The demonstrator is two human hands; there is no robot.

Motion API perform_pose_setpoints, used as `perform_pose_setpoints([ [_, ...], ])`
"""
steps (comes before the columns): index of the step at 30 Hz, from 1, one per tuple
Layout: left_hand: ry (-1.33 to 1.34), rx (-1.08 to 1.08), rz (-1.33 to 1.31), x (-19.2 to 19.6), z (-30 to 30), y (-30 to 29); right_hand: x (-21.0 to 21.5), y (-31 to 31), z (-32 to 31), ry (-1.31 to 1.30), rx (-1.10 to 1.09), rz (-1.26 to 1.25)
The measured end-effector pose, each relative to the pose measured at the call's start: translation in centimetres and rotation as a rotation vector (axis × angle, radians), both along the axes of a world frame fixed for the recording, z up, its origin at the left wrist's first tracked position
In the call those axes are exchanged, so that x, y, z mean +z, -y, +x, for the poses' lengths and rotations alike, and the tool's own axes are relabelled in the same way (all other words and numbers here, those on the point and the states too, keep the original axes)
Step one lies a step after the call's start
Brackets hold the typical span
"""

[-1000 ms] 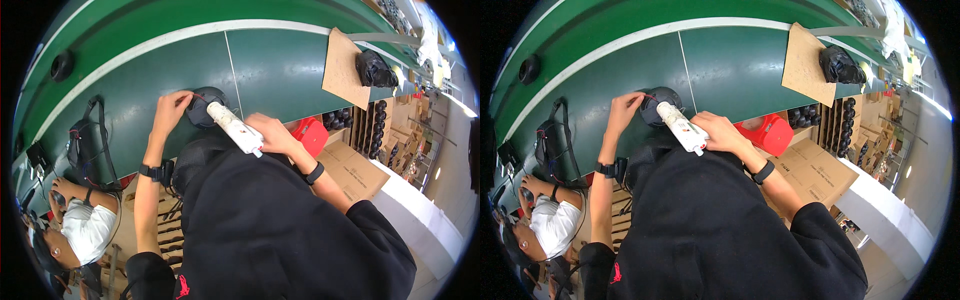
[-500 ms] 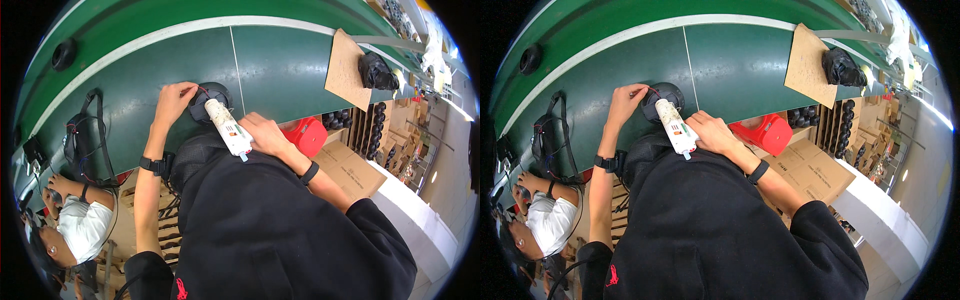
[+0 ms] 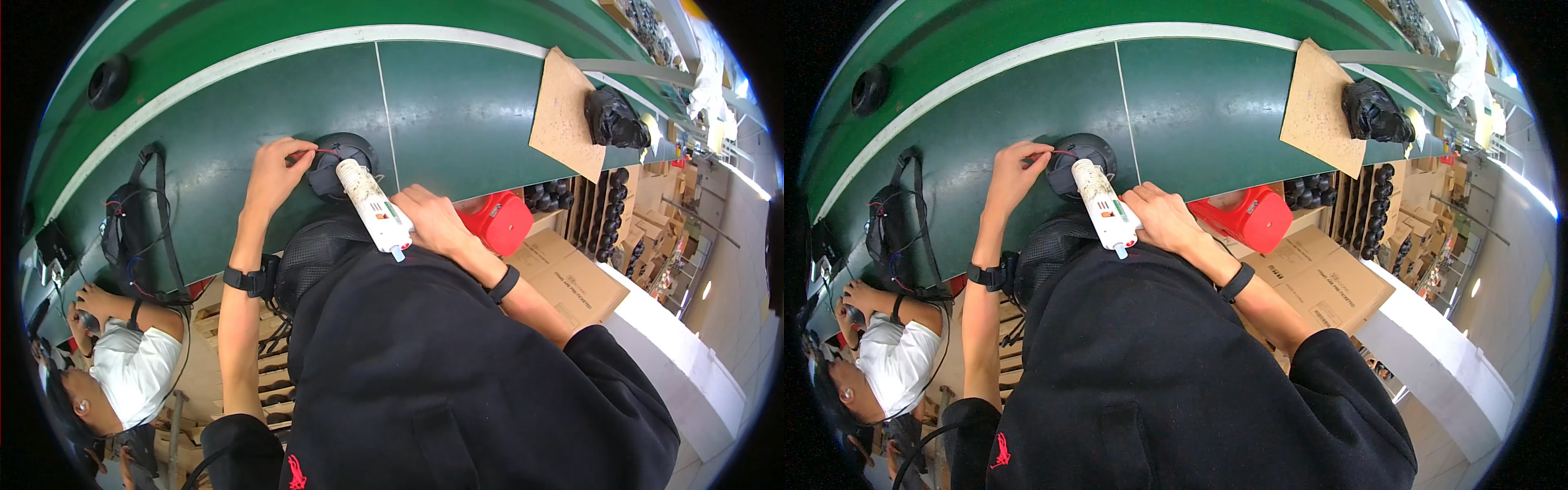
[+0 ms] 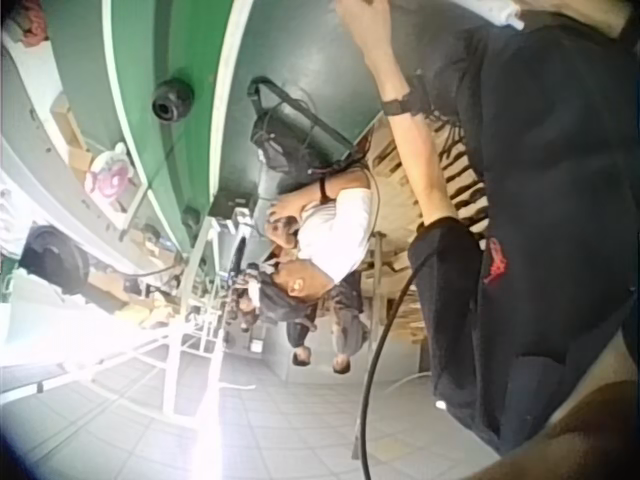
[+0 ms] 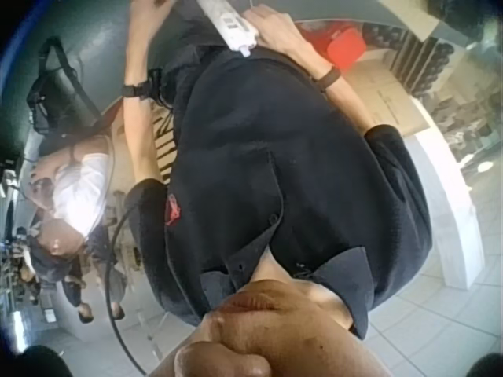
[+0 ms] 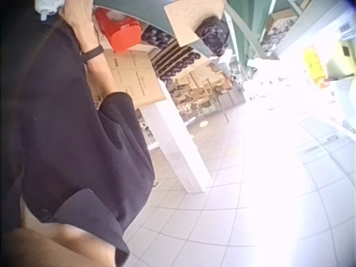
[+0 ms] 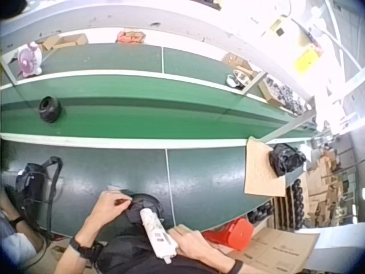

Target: Apply hot glue and secure wiring within plastic housings on a production line.

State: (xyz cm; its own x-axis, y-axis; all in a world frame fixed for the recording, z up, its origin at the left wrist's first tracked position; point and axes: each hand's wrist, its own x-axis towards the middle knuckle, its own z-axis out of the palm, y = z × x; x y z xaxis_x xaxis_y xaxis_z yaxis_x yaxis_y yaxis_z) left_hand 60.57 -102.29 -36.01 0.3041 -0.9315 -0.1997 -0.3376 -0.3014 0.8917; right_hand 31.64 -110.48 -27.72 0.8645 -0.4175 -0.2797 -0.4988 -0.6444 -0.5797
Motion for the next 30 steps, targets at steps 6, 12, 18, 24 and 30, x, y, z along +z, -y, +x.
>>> perform_pose_setpoints([
  [6, -0.024, 0.004, 0.044, -0.1, -0.4, -1.6, -0.2, 0.1, -0.2, -0.006, -0.022, -0.003],
  [12, -0.035, 0.004, 0.056, -0.3, -0.5, -1.9, 0.0, 0.2, -0.3, -0.058, -0.021, 0.033],
  [18, 0.001, -0.194, 0.007, 0.3, -0.9, -2.1, 0.5, 0.3, -0.7, -0.009, -0.047, 0.104],
  [24, 0.205, -0.402, 0.137, 0.4, -2.2, -1.6, 0.5, 0.5, -1.3, 0.090, -0.058, 0.090],
  [30, 0.276, -0.062, 0.273, 1.6, -4.6, -3.1, 1.2, 0.6, -1.2, 0.091, -0.019, 0.110],
])
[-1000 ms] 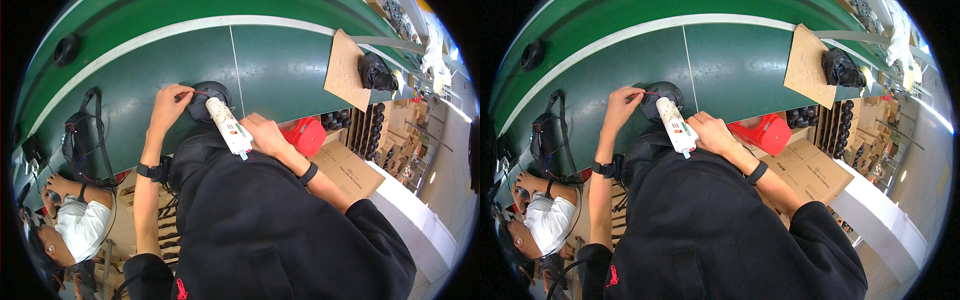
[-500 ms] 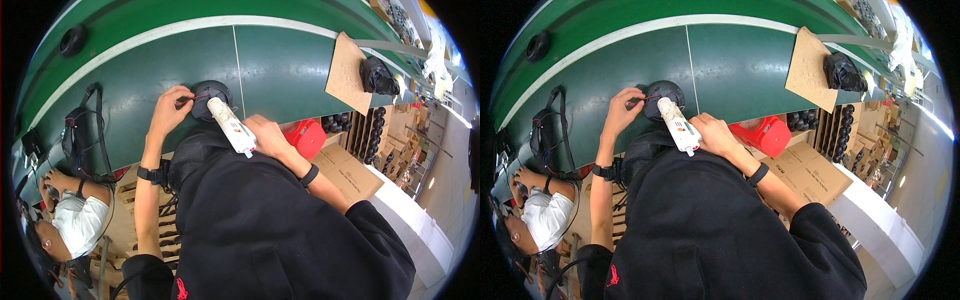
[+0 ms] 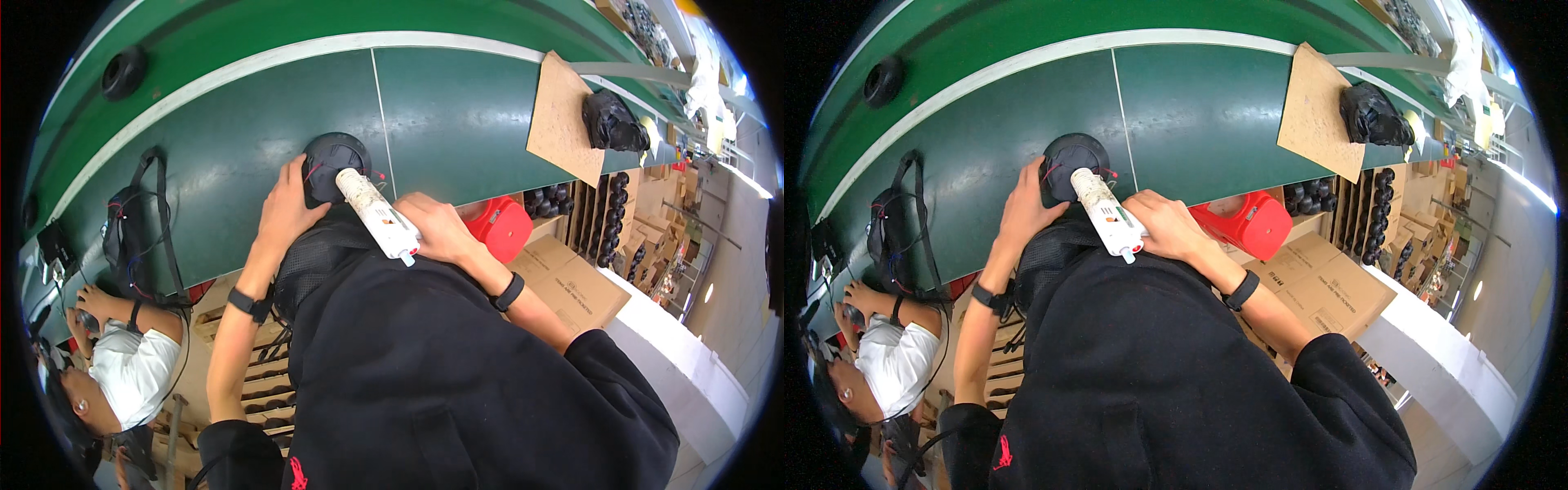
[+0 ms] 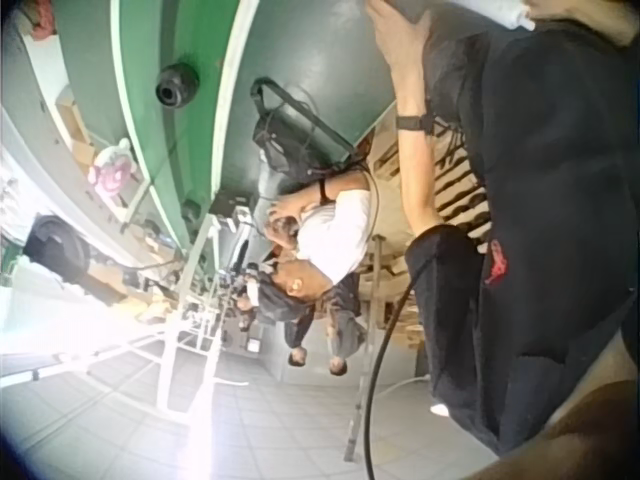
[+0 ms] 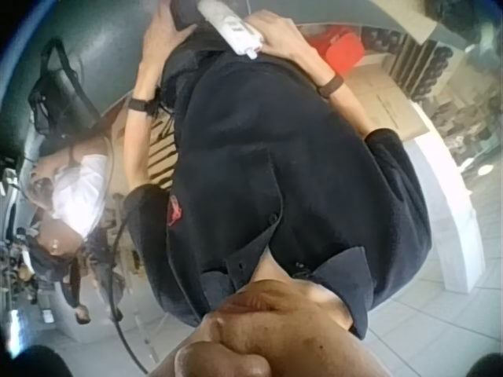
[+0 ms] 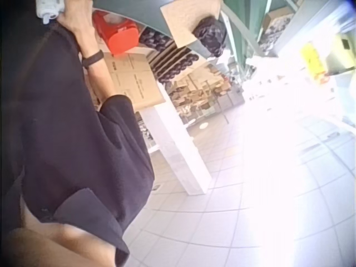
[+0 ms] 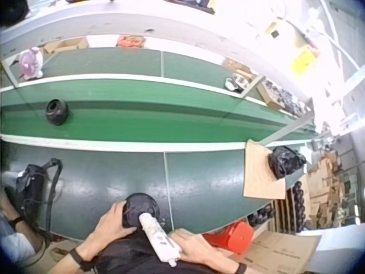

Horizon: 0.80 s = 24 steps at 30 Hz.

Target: Apply hot glue and secure wiring within plastic housings on a production line.

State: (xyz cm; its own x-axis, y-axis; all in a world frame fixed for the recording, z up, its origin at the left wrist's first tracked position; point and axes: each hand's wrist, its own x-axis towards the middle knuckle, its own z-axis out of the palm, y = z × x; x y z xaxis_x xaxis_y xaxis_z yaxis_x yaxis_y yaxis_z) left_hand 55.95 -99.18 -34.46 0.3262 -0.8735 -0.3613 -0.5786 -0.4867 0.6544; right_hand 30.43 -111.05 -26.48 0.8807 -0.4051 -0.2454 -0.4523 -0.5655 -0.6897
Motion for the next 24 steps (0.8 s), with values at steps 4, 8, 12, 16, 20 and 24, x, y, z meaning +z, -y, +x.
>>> perform_pose_setpoints([
  [4, -0.094, -0.218, 0.081, 1.2, 3.2, -1.6, 0.3, 0.1, -0.5, -0.015, 0.014, -0.030],
  [8, -0.218, -0.289, 0.073, 1.9, 5.7, 0.2, 0.9, 0.1, -1.6, -0.109, 0.049, -0.038],
  [12, -0.372, -0.266, -0.049, 2.5, 4.8, 6.6, 1.4, 0.1, -2.1, -0.138, 0.032, -0.050],
  [16, -0.425, -0.586, -0.201, 0.5, 3.8, 11.8, 0.9, -0.1, -2.1, -0.113, 0.018, -0.043],
  [20, -0.399, -0.804, -0.163, -0.8, 2.1, 13.6, 0.1, -0.3, -2.6, -0.094, 0.003, -0.039],
  [24, -0.479, -0.788, -0.058, -1.6, 2.1, 14.6, -0.6, 0.1, -2.6, -0.023, 0.037, -0.005],
])
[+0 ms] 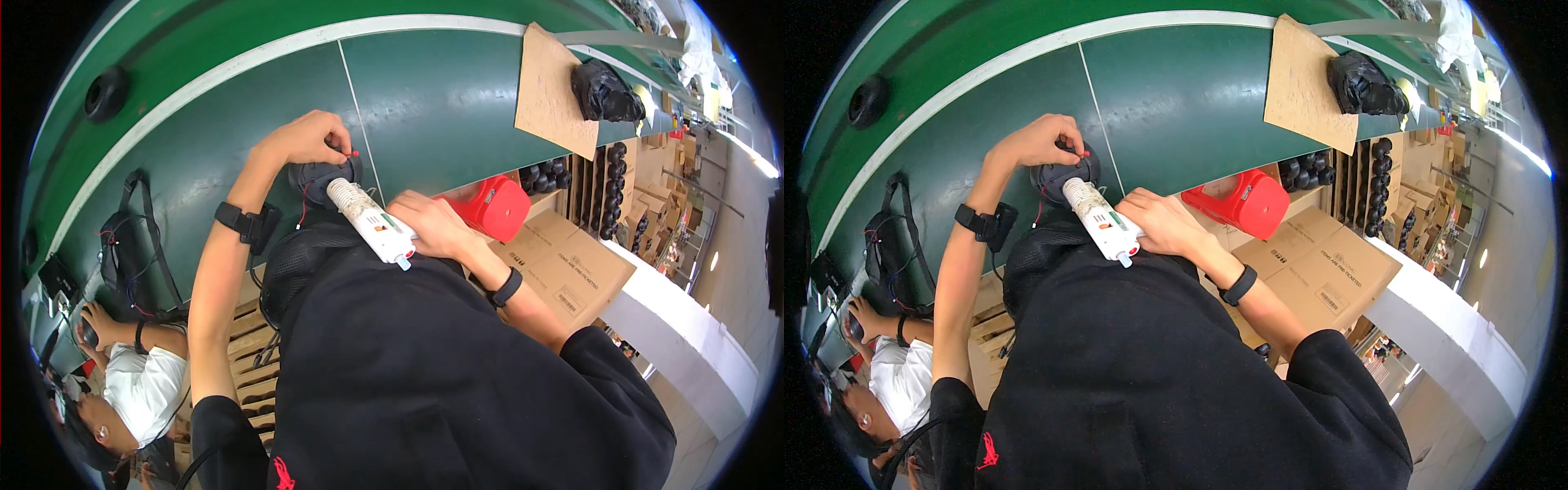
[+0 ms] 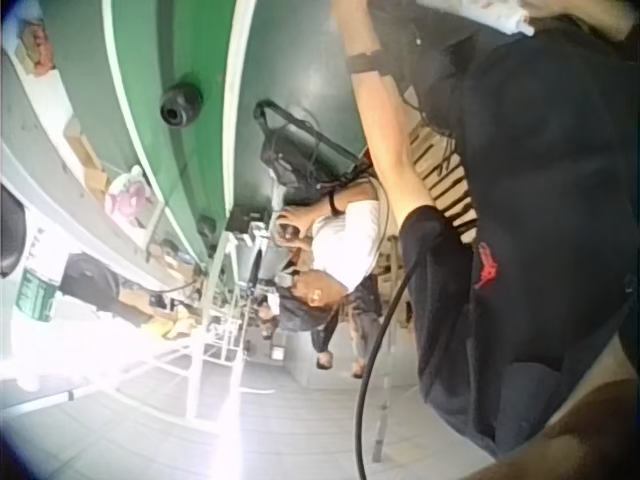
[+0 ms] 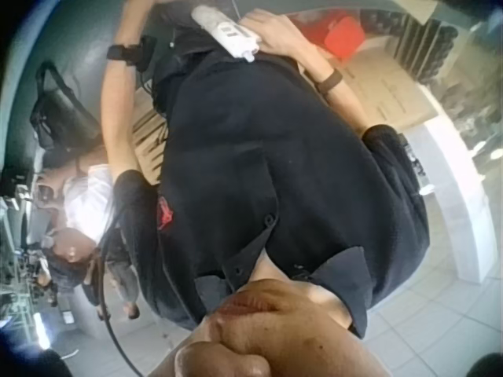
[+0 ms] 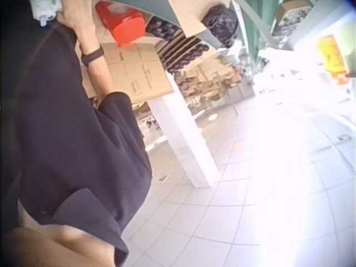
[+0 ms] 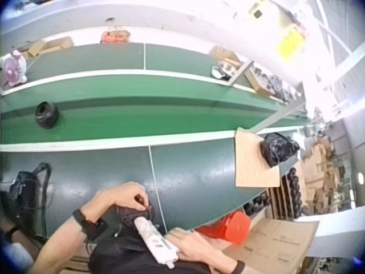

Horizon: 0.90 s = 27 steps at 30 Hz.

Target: Apply hot glue and secure wiring within plastic housings on a production line.

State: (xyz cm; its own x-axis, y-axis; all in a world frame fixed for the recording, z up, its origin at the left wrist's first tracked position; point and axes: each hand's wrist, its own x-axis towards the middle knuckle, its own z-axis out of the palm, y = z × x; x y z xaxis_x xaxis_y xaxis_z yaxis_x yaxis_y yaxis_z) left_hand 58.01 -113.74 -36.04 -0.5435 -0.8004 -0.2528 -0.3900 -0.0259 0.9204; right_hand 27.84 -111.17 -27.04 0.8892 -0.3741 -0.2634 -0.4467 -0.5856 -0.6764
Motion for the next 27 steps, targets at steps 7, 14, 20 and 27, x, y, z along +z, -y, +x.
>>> perform_pose_setpoints([
  [7, 0.003, 0.180, 0.036, -0.9, -0.6, 0.2, -1.2, 0.2, 1.5, 0.011, 0.060, -0.021],
  [14, -0.083, 0.207, 0.070, -0.8, -0.7, 0.6, 0.8, -0.1, 1.4, -0.098, 0.011, -0.062],
  [20, 0.046, 0.471, 0.103, -1.0, 0.0, -2.1, 1.6, -0.5, 1.0, -0.175, -0.020, -0.109],
  [27, 0.134, 0.697, 0.125, 0.0, 0.3, -3.9, 1.6, -0.2, 1.4, -0.142, 0.014, -0.129],
])
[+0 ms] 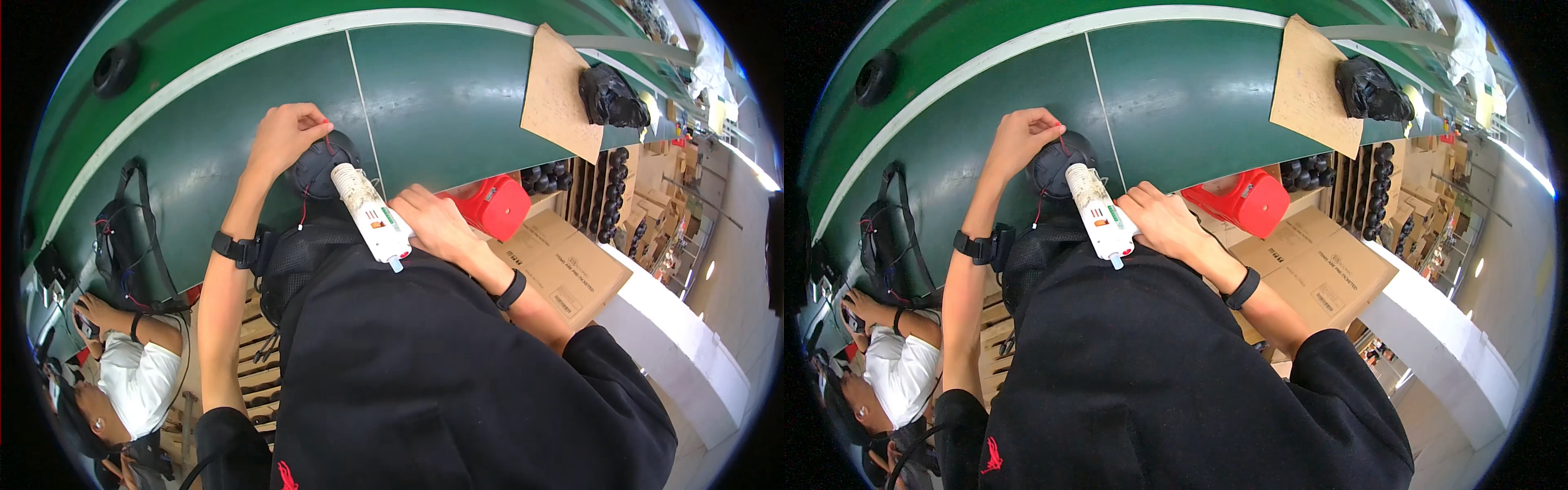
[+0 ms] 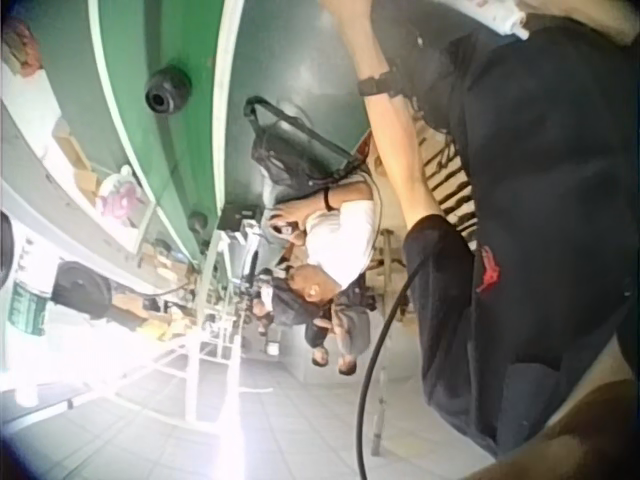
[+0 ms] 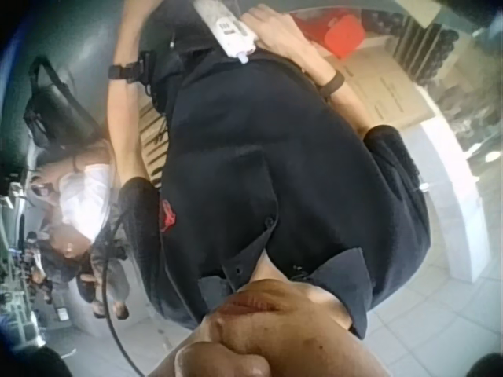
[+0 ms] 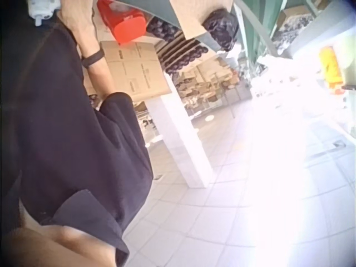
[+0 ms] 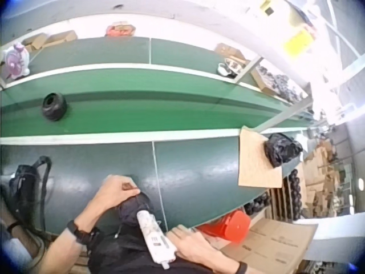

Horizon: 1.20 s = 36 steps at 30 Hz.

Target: Apply hot glue and secure wiring within plastic housings on a production line.

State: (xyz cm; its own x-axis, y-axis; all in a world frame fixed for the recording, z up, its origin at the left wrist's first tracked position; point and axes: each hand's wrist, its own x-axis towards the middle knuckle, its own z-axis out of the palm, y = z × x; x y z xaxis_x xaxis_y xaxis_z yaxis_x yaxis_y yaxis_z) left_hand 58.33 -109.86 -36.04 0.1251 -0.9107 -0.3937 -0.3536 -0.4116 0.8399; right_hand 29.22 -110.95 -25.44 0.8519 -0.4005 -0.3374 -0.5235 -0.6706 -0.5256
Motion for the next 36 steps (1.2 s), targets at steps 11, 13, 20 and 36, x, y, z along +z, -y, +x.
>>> perform_pose_setpoints([
  [11, -0.153, -0.065, -0.063, -0.4, -0.6, 0.9, -1.2, -0.5, 0.9, 0.009, -0.007, -0.031],
  [13, -0.182, -0.061, -0.035, -0.3, -0.5, 0.9, -0.9, -0.5, 1.1, 0.007, -0.008, -0.027],
  [20, -0.149, -0.071, -0.073, -0.1, 0.0, 0.4, -1.2, -0.8, 1.0, 0.012, -0.063, -0.008],
  [36, -0.080, -0.049, -0.088, 0.8, 1.8, -3.6, -0.1, -0.6, 1.1, -0.068, -0.123, 0.067],
])
